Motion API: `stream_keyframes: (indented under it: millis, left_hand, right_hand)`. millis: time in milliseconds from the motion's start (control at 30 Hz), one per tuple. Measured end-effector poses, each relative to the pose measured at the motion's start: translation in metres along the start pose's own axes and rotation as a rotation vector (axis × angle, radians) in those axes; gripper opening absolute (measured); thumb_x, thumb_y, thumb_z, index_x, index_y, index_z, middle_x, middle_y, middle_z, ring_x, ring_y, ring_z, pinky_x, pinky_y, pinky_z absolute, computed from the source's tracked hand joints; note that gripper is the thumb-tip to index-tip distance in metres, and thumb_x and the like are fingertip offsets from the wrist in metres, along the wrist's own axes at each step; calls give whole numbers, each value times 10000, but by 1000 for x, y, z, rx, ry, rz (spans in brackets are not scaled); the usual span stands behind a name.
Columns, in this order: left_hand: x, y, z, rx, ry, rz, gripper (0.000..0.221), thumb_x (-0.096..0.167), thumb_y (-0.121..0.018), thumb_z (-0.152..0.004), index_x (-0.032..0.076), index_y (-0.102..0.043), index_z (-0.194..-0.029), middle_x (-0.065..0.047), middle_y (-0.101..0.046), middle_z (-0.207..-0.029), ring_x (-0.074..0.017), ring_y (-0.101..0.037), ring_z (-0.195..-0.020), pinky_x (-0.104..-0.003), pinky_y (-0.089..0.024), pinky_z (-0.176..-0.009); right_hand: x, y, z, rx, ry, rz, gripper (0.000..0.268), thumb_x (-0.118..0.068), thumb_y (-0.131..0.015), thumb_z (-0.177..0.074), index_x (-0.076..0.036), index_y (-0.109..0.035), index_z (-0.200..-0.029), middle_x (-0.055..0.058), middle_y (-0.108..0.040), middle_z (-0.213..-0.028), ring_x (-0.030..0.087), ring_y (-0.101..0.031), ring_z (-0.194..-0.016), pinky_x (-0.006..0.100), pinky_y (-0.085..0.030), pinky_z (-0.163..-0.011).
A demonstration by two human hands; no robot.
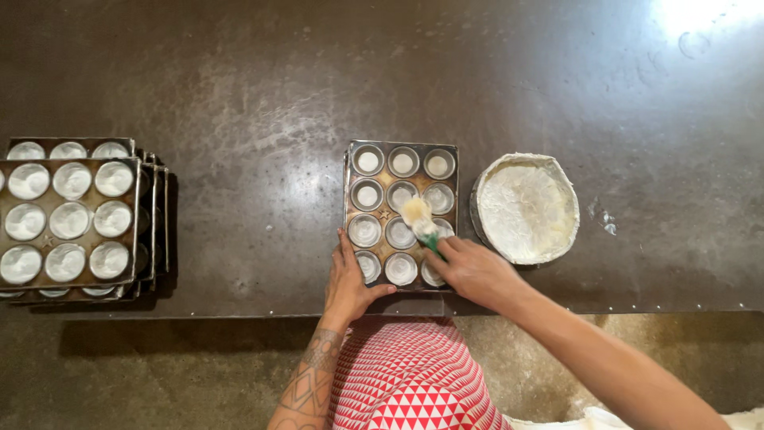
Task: The person greases the individual cups of multiple muffin tins by hand using a brush dipped in a bowl of shortening or grease.
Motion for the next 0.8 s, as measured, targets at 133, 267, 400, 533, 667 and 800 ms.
stream_keyframes:
  millis: [133, 267, 400, 533, 667, 800]
  left_hand:
    - [-2, 0, -1, -14, 22, 7, 1585, 414, -997, -537, 30, 136, -1577, -317, -303, -1532, -474, -397, -1390, -501, -411, -1119]
    - [-2, 0, -2, 9, -19, 1, 1589, 417, -1005, -540, 24, 136, -1573, -336, -276, -1543, -501, -368, -1397, -516, -398, -1117]
    - [-1, -1, 0, 6, -9, 17, 1586, 421, -997, -530, 28, 125, -1580, -328, -286, -1549, -495, -381, -1403, -511, -415, -1121]
    - [-3, -2, -1, -7, 17, 9, 1594, 423, -1008, -523, 33, 133, -1565, -328, -256, -1561, -491, -366, -1412, -518, -405, -1120]
    - [-2, 0, -1, 9, -17, 16, 1589, 407, -1009, -536, 39, 137, -1574, -332, -252, -1562, -504, -360, -1407, -524, -398, -1123]
    - [-1, 0, -1, -32, 55, 6, 1595, 403, -1010, -537, 69, 143, -1587, -316, -237, -1580, -496, -338, -1429, -541, -387, -1122]
  right_hand:
    - [9, 37, -2, 130, 11, 82, 529, -46, -619, -707, -40, -653, -1234, 255, -597, -1263, 326, -624, -1060, 397, -547, -912]
    - [10, 37, -22, 7, -44, 45, 369, -53, -636, -780, -29, -682, -1146, 252, -585, -1275, 334, -623, -1069, 400, -549, -890]
    - [-4, 12, -33, -116, 49, 304, 236, -107, -619, -830, 23, -678, -1018, 294, -586, -1255, 367, -615, -1115, 411, -542, -918]
    - [-21, 11, -16, -171, 98, 413, 244, -165, -601, -834, 38, -673, -948, 335, -609, -1226, 392, -604, -1128, 422, -536, -903]
    - [-15, 38, 4, -202, 88, 317, 340, -125, -627, -789, 47, -684, -1076, 316, -614, -1223, 366, -631, -1076, 416, -559, -869]
    - [12, 72, -5, 39, -135, -161, 447, -95, -656, -870, -25, -674, -1311, 200, -687, -1099, 346, -691, -910, 434, -580, -770]
Point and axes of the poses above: each hand's wrist, its own z-axis away from the middle knuckle, its own y-axis out of the back of the hand, x = y × z, the point moved 2 cm from there along -z, towards the middle knuckle
